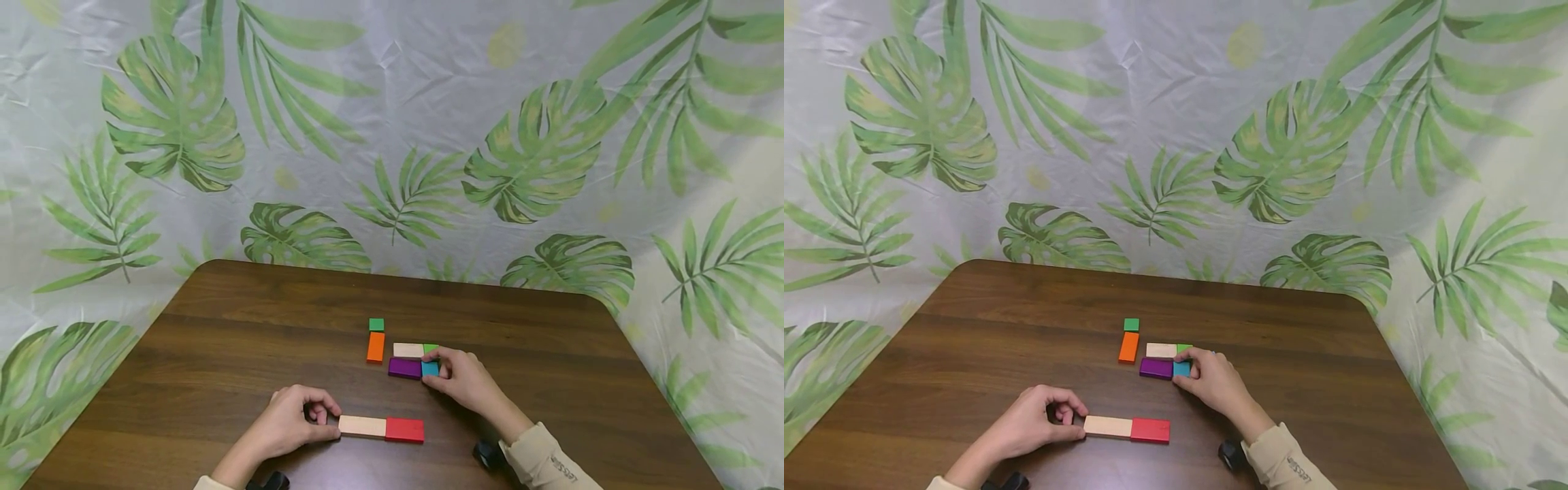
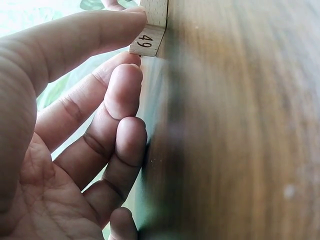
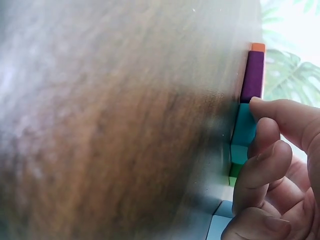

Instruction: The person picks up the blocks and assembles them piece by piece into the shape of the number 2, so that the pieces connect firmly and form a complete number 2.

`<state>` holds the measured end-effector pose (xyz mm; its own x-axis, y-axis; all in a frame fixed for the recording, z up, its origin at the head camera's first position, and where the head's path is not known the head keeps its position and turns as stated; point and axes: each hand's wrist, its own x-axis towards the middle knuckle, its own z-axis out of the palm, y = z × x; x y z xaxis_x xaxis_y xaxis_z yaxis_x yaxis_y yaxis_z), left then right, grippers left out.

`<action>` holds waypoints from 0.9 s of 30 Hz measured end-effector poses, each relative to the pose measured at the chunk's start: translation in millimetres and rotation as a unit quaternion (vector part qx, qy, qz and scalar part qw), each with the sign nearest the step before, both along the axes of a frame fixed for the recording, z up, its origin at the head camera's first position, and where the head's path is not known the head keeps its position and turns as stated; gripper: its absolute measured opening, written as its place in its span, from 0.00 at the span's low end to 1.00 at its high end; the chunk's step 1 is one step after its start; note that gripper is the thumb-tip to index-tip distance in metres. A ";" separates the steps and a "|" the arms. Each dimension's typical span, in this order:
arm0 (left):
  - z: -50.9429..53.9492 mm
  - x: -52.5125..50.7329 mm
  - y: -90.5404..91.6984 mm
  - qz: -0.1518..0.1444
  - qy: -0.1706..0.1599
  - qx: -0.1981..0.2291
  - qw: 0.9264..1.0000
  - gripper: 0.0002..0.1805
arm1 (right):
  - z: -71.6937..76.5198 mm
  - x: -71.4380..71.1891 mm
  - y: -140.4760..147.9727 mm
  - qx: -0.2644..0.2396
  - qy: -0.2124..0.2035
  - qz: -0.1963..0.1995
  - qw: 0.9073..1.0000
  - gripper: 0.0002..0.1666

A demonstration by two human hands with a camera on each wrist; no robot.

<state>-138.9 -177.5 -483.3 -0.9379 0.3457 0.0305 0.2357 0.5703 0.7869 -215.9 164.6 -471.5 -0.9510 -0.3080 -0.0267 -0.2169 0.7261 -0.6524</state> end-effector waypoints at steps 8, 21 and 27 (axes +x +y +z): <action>0.4 -0.2 0.5 -0.001 -0.001 -0.002 1.000 0.10 | 1.1 -1.1 -1.7 0.012 0.000 -0.001 1.000 0.16; -1.4 0.6 0.3 0.000 0.005 -0.002 1.000 0.09 | 4.8 -1.8 -6.6 0.040 0.032 0.022 0.998 0.17; -1.3 -0.5 0.5 0.000 0.005 -0.004 1.000 0.10 | 5.6 -2.3 -10.4 0.051 0.037 0.028 0.998 0.17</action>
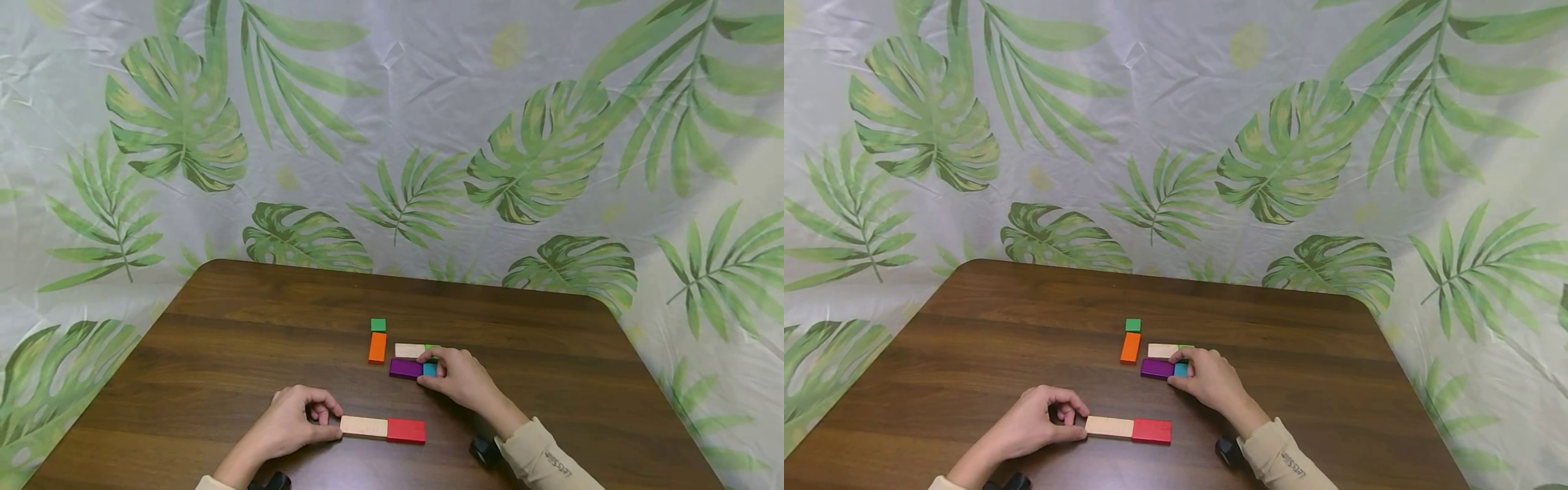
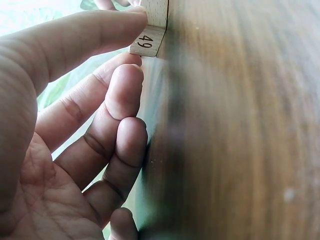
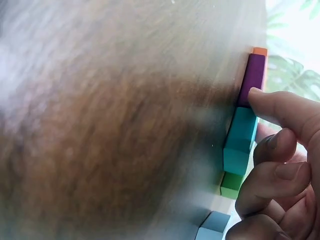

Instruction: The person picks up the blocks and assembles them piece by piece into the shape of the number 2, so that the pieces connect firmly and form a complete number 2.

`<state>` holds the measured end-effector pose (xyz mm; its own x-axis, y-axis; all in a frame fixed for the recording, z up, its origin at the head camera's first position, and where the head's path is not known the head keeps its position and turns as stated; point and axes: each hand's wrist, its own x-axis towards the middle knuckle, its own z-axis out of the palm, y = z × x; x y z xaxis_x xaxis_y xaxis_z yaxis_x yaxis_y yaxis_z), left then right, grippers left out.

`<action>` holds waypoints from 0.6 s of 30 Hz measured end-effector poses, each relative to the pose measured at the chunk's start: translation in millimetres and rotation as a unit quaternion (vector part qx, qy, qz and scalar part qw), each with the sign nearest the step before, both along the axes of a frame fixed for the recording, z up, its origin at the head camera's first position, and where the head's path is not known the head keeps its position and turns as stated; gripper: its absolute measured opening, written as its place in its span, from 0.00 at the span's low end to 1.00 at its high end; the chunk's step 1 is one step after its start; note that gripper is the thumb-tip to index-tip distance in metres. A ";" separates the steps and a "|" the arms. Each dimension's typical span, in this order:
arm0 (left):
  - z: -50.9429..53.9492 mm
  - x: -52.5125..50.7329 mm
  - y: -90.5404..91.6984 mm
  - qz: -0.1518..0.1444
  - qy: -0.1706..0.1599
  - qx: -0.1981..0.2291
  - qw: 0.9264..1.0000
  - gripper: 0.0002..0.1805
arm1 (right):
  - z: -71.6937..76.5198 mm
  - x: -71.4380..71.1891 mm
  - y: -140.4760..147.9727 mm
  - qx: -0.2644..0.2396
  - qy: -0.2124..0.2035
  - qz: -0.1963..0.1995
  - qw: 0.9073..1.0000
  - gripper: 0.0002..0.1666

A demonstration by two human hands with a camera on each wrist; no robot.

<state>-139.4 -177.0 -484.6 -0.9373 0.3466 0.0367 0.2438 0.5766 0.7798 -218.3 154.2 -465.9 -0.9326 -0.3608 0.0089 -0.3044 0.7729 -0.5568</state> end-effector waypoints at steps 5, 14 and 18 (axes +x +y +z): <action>-0.1 -0.3 -0.1 -0.001 -0.001 0.002 1.000 0.10 | 0.7 -0.3 -3.8 0.010 0.004 0.008 1.000 0.15; -1.0 0.1 0.9 0.002 0.007 -0.001 1.000 0.10 | 1.7 0.5 -9.6 0.014 0.011 0.037 0.999 0.15; -1.1 0.0 1.2 0.004 0.008 -0.001 1.000 0.10 | 2.1 1.3 -13.4 0.017 0.021 0.063 0.998 0.13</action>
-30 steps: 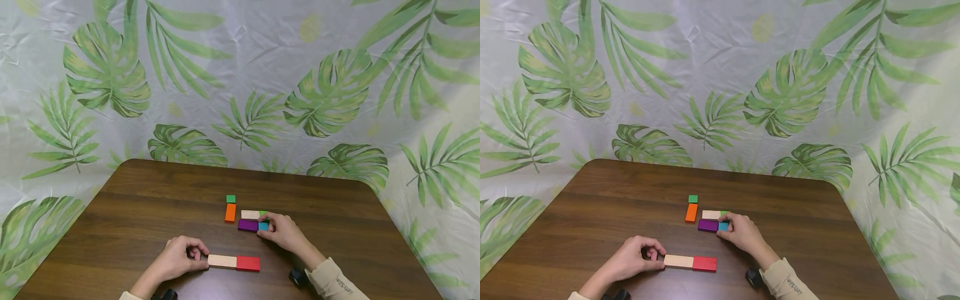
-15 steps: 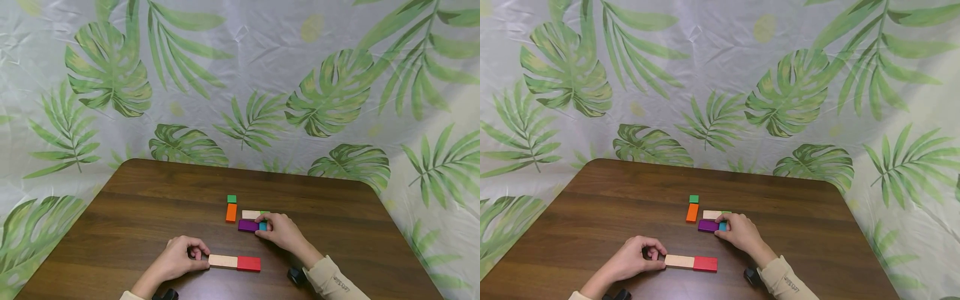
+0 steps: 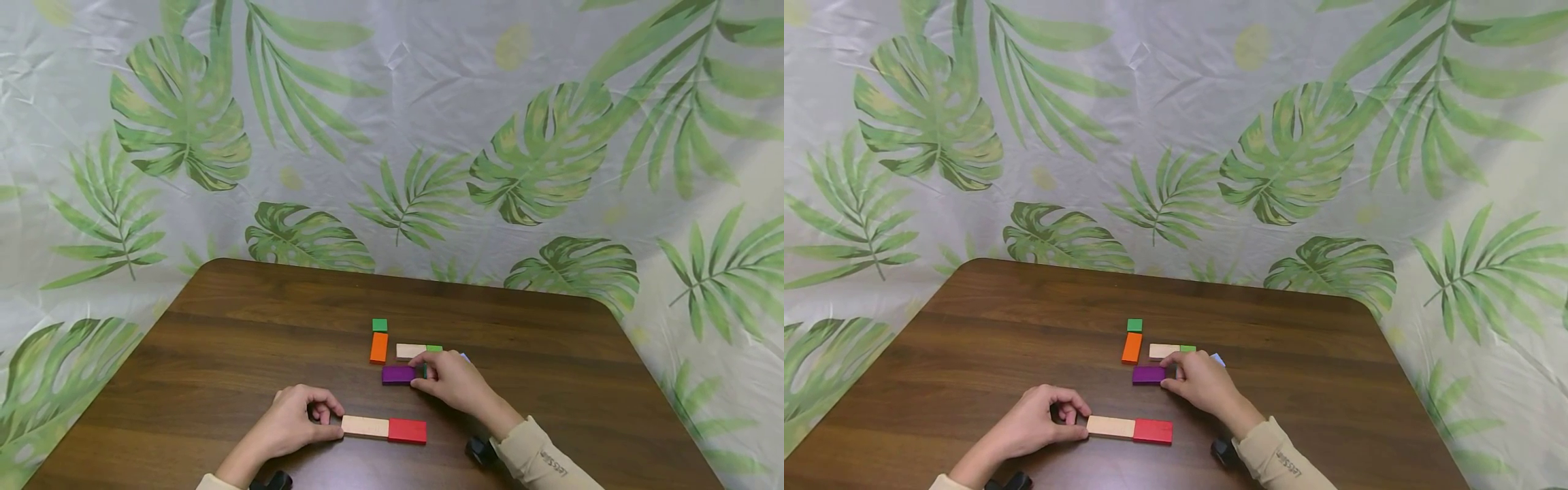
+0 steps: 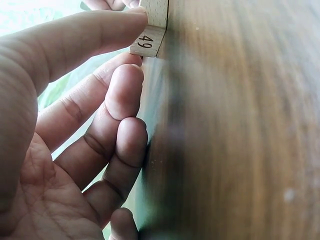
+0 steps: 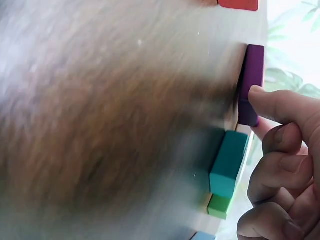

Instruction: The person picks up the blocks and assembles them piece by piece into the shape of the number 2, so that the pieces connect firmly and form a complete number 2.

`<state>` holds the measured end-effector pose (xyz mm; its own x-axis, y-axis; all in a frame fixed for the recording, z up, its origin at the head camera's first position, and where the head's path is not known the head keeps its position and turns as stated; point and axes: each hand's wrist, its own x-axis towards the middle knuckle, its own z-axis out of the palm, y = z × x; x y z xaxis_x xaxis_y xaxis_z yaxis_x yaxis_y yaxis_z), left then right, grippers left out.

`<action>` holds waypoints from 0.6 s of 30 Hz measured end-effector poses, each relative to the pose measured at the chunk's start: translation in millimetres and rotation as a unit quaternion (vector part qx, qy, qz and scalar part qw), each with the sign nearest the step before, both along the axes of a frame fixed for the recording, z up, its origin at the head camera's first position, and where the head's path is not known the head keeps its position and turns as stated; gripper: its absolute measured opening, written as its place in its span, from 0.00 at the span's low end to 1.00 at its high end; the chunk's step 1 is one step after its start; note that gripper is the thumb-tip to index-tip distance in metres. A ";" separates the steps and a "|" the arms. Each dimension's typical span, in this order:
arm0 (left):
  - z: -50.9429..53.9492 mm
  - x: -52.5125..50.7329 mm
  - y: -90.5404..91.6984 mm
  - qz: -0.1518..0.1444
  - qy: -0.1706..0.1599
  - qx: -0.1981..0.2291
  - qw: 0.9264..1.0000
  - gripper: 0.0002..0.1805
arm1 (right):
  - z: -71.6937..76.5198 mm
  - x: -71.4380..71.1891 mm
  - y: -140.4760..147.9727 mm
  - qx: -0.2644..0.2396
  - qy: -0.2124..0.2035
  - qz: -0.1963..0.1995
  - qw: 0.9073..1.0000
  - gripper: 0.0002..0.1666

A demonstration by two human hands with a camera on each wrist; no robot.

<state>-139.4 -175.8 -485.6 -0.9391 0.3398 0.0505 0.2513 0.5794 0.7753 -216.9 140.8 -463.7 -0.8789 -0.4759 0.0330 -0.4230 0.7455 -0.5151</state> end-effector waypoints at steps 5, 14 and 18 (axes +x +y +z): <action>-0.3 0.1 -0.8 -0.003 -0.001 0.002 1.000 0.09 | -0.6 1.2 -6.3 -0.003 -0.017 0.029 0.999 0.13; -0.8 -0.9 -2.4 -0.009 -0.008 0.013 1.000 0.09 | -0.3 1.2 -19.8 0.012 -0.018 0.054 0.998 0.13; -1.1 -1.2 -2.5 -0.009 -0.009 0.012 1.000 0.09 | 0.3 1.1 -25.6 0.012 -0.022 0.063 0.998 0.13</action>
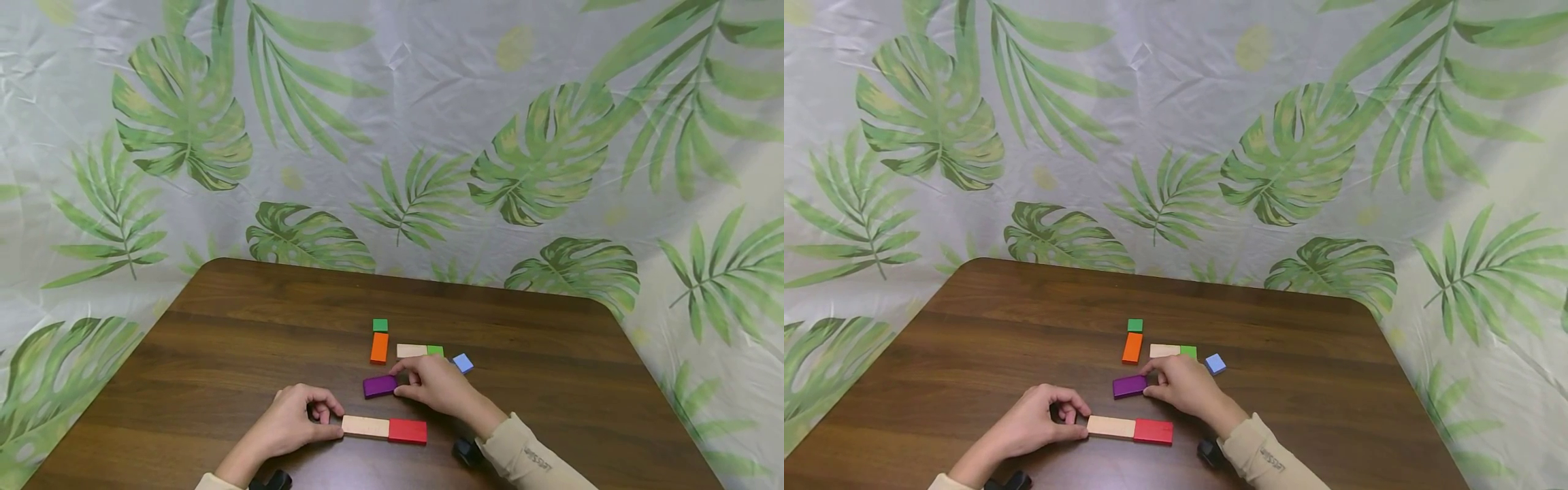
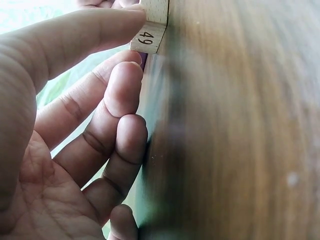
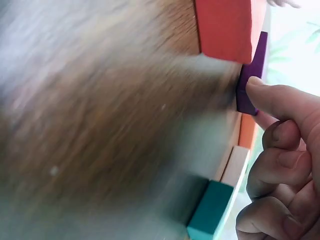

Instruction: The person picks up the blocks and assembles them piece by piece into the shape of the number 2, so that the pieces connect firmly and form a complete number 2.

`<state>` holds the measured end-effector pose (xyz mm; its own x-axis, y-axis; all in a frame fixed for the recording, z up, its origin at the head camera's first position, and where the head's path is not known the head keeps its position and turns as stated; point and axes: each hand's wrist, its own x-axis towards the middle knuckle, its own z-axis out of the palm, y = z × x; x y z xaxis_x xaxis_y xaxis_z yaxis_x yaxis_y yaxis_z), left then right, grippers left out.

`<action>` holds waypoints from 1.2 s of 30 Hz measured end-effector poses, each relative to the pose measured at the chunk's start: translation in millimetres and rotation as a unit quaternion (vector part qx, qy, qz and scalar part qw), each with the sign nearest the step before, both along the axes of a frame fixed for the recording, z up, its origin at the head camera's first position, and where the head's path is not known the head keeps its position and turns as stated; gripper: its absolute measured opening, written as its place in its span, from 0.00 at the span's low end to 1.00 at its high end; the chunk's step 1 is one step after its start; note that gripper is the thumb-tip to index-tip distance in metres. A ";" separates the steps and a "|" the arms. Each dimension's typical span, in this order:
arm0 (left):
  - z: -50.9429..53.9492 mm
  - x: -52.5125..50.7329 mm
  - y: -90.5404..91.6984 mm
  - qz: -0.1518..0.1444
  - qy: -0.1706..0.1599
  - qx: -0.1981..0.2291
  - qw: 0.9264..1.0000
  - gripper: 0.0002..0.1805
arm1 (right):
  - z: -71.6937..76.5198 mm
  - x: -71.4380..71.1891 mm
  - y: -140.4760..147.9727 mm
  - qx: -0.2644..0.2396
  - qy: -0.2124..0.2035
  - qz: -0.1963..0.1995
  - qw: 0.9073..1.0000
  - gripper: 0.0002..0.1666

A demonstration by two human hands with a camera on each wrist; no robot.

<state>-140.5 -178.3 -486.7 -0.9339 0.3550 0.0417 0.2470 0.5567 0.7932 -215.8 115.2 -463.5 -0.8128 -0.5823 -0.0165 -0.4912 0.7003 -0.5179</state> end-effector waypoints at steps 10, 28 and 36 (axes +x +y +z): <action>0.8 0.7 0.0 0.002 0.000 0.001 1.000 0.09 | 1.9 2.3 -16.2 -0.017 -0.009 0.021 1.000 0.13; 2.6 0.1 0.0 0.000 -0.012 0.007 1.000 0.10 | 3.0 8.6 -29.3 -0.018 -0.020 0.047 0.999 0.14; 3.1 0.6 0.3 0.004 -0.015 0.005 1.000 0.10 | 4.1 10.5 -30.9 -0.019 -0.027 0.049 0.998 0.15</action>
